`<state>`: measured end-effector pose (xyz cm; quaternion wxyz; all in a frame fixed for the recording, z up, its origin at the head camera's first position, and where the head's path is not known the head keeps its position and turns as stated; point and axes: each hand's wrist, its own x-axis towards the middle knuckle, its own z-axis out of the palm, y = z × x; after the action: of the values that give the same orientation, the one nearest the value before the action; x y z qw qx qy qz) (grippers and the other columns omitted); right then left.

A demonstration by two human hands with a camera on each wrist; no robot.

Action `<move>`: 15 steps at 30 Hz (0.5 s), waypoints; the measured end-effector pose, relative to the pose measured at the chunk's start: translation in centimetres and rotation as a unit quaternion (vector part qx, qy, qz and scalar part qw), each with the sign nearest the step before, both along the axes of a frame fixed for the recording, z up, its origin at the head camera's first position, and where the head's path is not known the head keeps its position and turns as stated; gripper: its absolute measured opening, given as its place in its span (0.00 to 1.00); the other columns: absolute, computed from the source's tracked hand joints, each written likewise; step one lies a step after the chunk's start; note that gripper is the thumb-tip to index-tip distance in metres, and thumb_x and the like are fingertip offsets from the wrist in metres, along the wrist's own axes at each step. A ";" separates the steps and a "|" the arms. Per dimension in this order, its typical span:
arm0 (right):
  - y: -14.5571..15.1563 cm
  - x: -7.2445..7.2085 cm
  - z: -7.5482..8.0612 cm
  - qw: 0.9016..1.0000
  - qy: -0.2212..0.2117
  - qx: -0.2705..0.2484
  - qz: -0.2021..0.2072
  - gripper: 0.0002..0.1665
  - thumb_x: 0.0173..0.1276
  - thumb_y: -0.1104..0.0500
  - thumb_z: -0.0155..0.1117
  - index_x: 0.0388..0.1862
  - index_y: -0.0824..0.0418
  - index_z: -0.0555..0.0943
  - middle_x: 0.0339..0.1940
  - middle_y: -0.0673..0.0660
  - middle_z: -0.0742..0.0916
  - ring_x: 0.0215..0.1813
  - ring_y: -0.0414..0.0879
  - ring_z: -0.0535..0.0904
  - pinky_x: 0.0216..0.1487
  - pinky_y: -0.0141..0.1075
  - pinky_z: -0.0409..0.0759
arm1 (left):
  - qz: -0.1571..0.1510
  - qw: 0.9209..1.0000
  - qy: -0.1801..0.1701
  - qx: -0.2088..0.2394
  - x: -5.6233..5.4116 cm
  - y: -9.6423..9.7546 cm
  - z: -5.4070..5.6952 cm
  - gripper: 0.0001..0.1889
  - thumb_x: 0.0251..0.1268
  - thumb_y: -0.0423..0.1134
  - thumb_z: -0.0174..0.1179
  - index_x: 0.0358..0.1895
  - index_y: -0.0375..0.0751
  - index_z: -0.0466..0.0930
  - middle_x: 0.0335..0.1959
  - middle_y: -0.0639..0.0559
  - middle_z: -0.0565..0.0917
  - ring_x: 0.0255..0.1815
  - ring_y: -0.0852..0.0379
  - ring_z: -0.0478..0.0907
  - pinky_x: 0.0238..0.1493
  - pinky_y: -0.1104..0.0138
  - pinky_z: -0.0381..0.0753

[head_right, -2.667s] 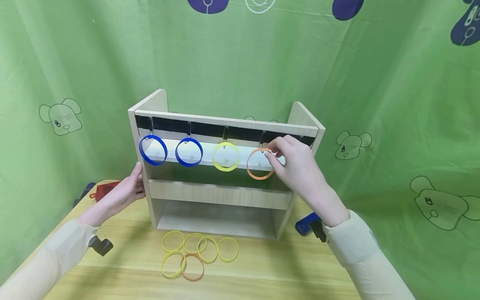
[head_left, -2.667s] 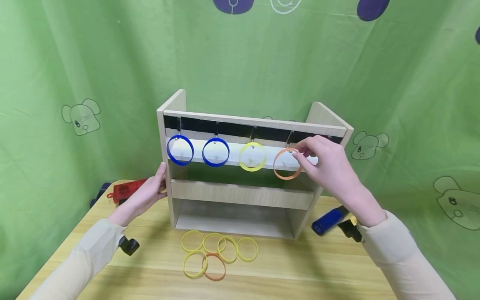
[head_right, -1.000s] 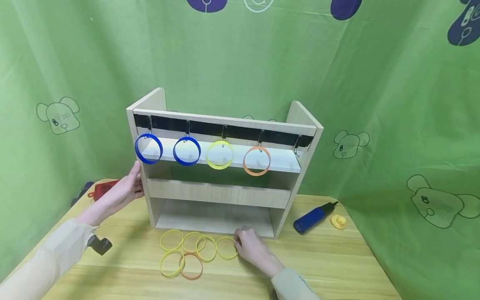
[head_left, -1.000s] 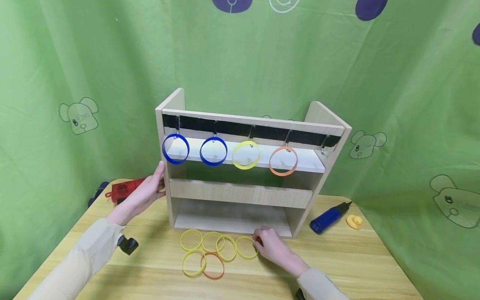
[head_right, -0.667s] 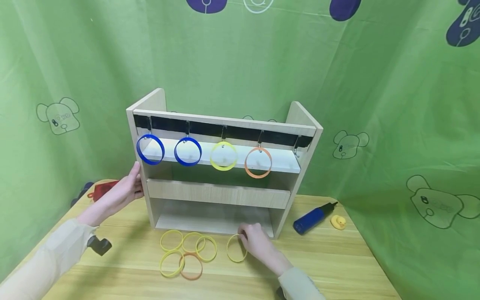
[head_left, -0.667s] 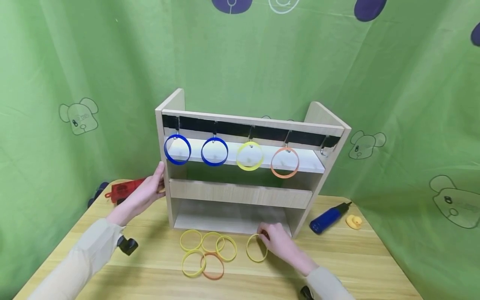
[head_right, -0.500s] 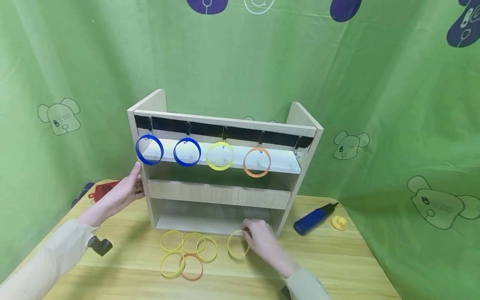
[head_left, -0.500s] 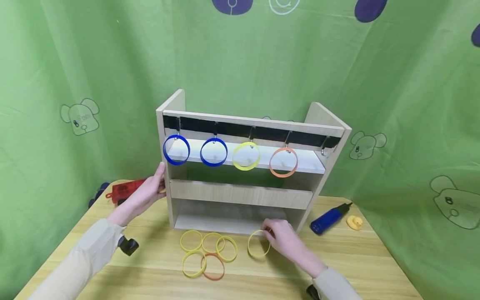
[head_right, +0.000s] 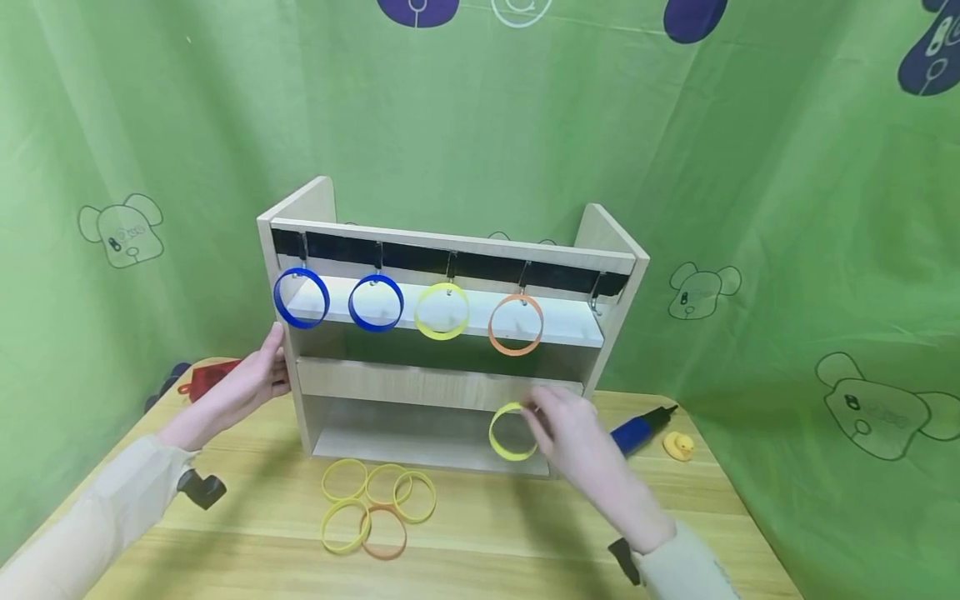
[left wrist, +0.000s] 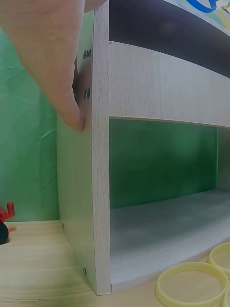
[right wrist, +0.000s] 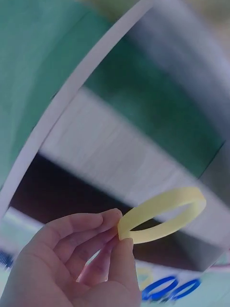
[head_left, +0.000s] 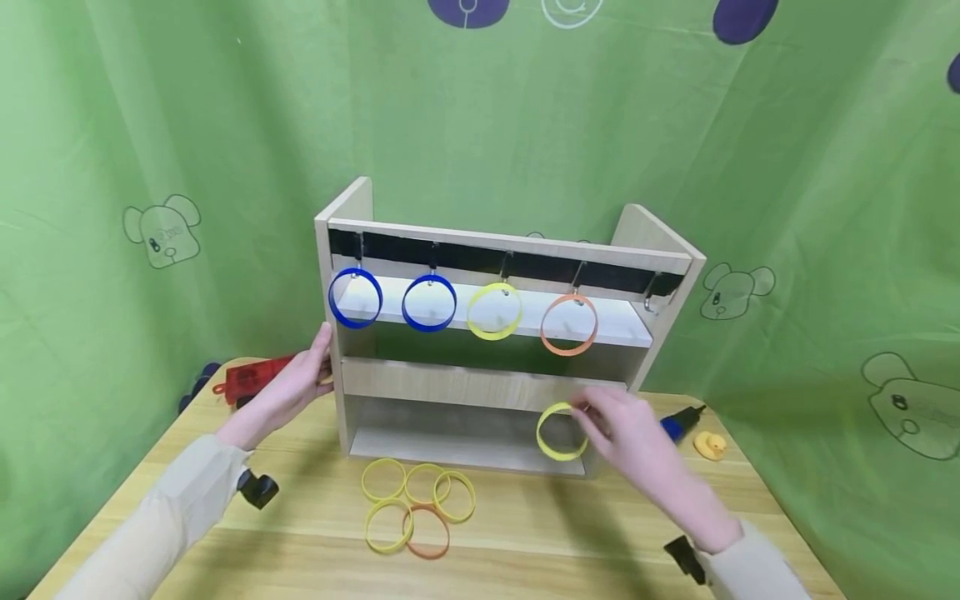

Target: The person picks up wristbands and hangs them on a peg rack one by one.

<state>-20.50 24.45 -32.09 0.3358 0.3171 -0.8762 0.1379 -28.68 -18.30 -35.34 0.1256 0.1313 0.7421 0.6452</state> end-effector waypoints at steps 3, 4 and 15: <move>0.5 0.4 2.4 0.999 0.035 -0.006 0.000 0.12 0.52 0.74 0.74 0.34 0.64 0.83 0.30 0.55 0.88 0.30 0.41 0.82 0.30 0.28 0.85 | 0.000 1.000 0.000 0.001 0.0 0.0 0.1 0.48 0.72 0.72 0.21 0.80 0.36 0.35 0.80 0.29 0.42 0.82 0.32 0.41 0.81 0.41 0.46; 0.6 0.5 3.2 0.999 0.042 -0.009 0.000 0.12 0.52 0.74 0.73 0.35 0.65 0.83 0.30 0.56 0.88 0.31 0.42 0.83 0.32 0.27 0.84 | 0.001 1.000 0.000 0.001 0.0 0.0 0.1 0.49 0.71 0.72 0.21 0.80 0.36 0.35 0.80 0.29 0.42 0.82 0.32 0.41 0.80 0.41 0.46; 2.5 1.7 9.7 0.995 0.091 -0.027 -0.031 0.12 0.55 0.74 0.71 0.39 0.68 0.83 0.34 0.59 0.89 0.34 0.44 0.82 0.43 0.10 0.72 | 0.005 1.000 -0.006 -0.004 -0.2 -0.1 -0.1 0.49 0.70 0.74 0.22 0.81 0.39 0.34 0.81 0.31 0.42 0.82 0.33 0.41 0.80 0.40 0.48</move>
<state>-18.80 26.93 -22.35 0.4267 0.2914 -0.8474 0.1219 -28.86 -18.37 -35.49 0.1272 0.1230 0.7443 0.6440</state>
